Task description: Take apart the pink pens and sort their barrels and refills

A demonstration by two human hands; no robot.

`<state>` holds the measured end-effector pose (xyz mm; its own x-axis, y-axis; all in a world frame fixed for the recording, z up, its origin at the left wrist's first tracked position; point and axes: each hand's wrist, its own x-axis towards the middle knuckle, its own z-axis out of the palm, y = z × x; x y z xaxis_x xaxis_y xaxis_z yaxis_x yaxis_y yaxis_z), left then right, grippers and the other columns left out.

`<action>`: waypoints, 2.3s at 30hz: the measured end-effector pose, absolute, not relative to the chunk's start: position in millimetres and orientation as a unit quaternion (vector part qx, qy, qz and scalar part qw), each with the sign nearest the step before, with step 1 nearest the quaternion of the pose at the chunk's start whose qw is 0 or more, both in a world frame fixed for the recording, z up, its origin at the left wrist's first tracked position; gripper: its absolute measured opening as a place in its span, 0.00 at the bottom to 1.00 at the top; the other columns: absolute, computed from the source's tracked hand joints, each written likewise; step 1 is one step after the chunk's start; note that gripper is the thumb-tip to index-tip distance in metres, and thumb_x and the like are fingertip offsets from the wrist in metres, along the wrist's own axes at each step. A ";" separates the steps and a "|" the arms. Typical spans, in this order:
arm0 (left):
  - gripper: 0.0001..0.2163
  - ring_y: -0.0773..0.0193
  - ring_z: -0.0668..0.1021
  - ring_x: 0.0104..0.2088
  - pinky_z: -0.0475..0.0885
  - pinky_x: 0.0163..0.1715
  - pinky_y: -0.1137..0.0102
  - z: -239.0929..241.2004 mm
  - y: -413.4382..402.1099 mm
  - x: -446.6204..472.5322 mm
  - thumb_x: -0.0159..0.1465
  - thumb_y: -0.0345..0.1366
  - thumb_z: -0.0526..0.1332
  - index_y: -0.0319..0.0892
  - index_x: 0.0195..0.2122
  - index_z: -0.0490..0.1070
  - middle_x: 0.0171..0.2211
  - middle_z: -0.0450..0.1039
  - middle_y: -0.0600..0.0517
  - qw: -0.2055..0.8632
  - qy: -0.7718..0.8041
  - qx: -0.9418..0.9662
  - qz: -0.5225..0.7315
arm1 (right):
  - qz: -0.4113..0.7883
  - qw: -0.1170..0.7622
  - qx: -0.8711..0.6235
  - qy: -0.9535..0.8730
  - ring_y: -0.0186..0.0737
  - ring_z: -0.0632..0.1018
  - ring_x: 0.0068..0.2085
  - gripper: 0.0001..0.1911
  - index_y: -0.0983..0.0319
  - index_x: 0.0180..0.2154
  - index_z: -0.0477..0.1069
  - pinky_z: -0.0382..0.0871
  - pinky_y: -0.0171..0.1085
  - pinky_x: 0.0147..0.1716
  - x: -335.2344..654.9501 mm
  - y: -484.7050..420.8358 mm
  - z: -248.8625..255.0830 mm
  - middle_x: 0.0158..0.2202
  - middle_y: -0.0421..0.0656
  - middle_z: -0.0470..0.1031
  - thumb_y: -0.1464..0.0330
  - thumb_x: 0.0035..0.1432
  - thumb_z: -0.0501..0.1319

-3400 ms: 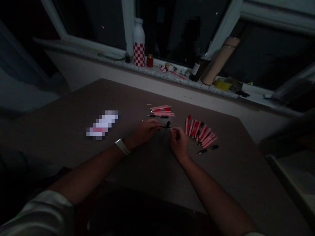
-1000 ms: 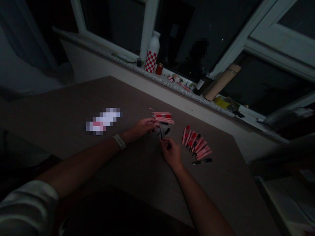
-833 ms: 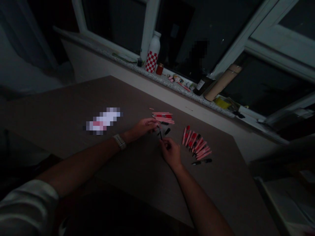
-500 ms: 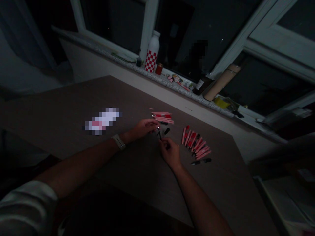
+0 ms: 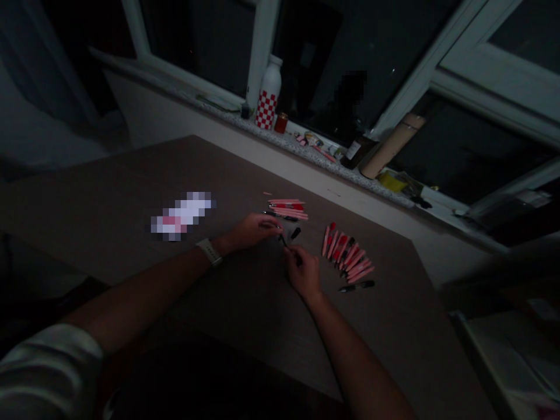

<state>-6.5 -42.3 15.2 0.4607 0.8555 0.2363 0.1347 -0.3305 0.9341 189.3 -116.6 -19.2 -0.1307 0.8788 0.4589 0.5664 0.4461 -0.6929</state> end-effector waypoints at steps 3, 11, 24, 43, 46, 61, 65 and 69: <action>0.11 0.62 0.80 0.38 0.72 0.37 0.70 15.7 -44.2 -5.5 0.61 0.39 0.65 0.37 0.39 0.76 0.38 0.81 0.47 0.495 0.343 0.702 0.379 | 0.180 0.436 -0.493 -0.731 0.35 0.74 0.24 0.14 0.63 0.38 0.77 0.62 0.32 0.26 189.6 -116.4 -19.7 0.26 0.41 0.77 0.62 0.66 0.55; 0.13 0.60 0.79 0.38 0.71 0.39 0.68 8.7 -44.6 -2.2 0.57 0.40 0.69 0.35 0.37 0.77 0.36 0.81 0.46 0.523 0.336 0.688 0.374 | 0.198 0.441 -0.481 -0.732 0.36 0.76 0.25 0.14 0.62 0.40 0.76 0.65 0.33 0.27 188.7 -116.0 -21.2 0.27 0.42 0.79 0.62 0.65 0.56; 0.12 0.63 0.77 0.35 0.69 0.36 0.71 4.7 -46.0 1.3 0.60 0.41 0.67 0.36 0.38 0.77 0.35 0.80 0.49 0.531 0.309 0.699 0.367 | 0.205 0.441 -0.485 -0.727 0.37 0.77 0.27 0.14 0.62 0.42 0.76 0.67 0.33 0.28 188.3 -114.1 -22.1 0.30 0.42 0.81 0.61 0.65 0.56; 0.16 0.67 0.69 0.26 0.60 0.26 0.73 18.6 -51.5 -1.7 0.64 0.47 0.61 0.37 0.34 0.78 0.24 0.72 0.54 0.428 0.358 0.751 0.354 | 0.210 0.441 -0.497 -0.717 0.36 0.75 0.26 0.15 0.62 0.42 0.75 0.66 0.33 0.28 187.9 -114.7 -19.3 0.30 0.42 0.80 0.59 0.64 0.57; 0.16 0.67 0.70 0.26 0.61 0.25 0.73 14.6 -47.2 -2.8 0.63 0.47 0.61 0.37 0.35 0.78 0.25 0.73 0.53 0.430 0.372 0.738 0.363 | 0.217 0.443 -0.500 -0.712 0.36 0.74 0.25 0.15 0.62 0.42 0.75 0.65 0.33 0.27 187.8 -114.0 -19.7 0.29 0.42 0.80 0.59 0.64 0.57; 0.13 0.65 0.75 0.31 0.68 0.31 0.73 18.5 -45.8 -6.7 0.62 0.44 0.62 0.38 0.32 0.77 0.30 0.77 0.51 0.356 0.412 0.719 0.432 | 0.212 0.434 -0.514 -0.709 0.35 0.75 0.26 0.15 0.62 0.43 0.75 0.65 0.32 0.27 188.0 -110.7 -22.0 0.29 0.41 0.79 0.58 0.64 0.58; 0.12 0.65 0.76 0.31 0.68 0.33 0.73 17.4 -51.2 -0.9 0.62 0.43 0.62 0.39 0.31 0.77 0.30 0.78 0.51 0.369 0.388 0.739 0.410 | 0.218 0.399 -0.507 -0.732 0.35 0.75 0.24 0.15 0.61 0.37 0.76 0.63 0.32 0.25 187.8 -111.3 -22.8 0.23 0.39 0.76 0.58 0.65 0.57; 0.14 0.65 0.75 0.29 0.66 0.30 0.73 17.7 -52.3 0.6 0.63 0.45 0.62 0.40 0.32 0.78 0.29 0.78 0.53 0.400 0.385 0.739 0.382 | 0.224 0.382 -0.495 -0.748 0.35 0.75 0.24 0.15 0.60 0.35 0.75 0.63 0.32 0.25 187.5 -112.2 -23.3 0.23 0.38 0.75 0.58 0.66 0.56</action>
<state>0.6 -52.3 17.7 0.4118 0.8740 0.2580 0.2628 -0.3850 0.8847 187.5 -112.2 -23.3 -0.2190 0.9106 0.3504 0.5690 0.4109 -0.7123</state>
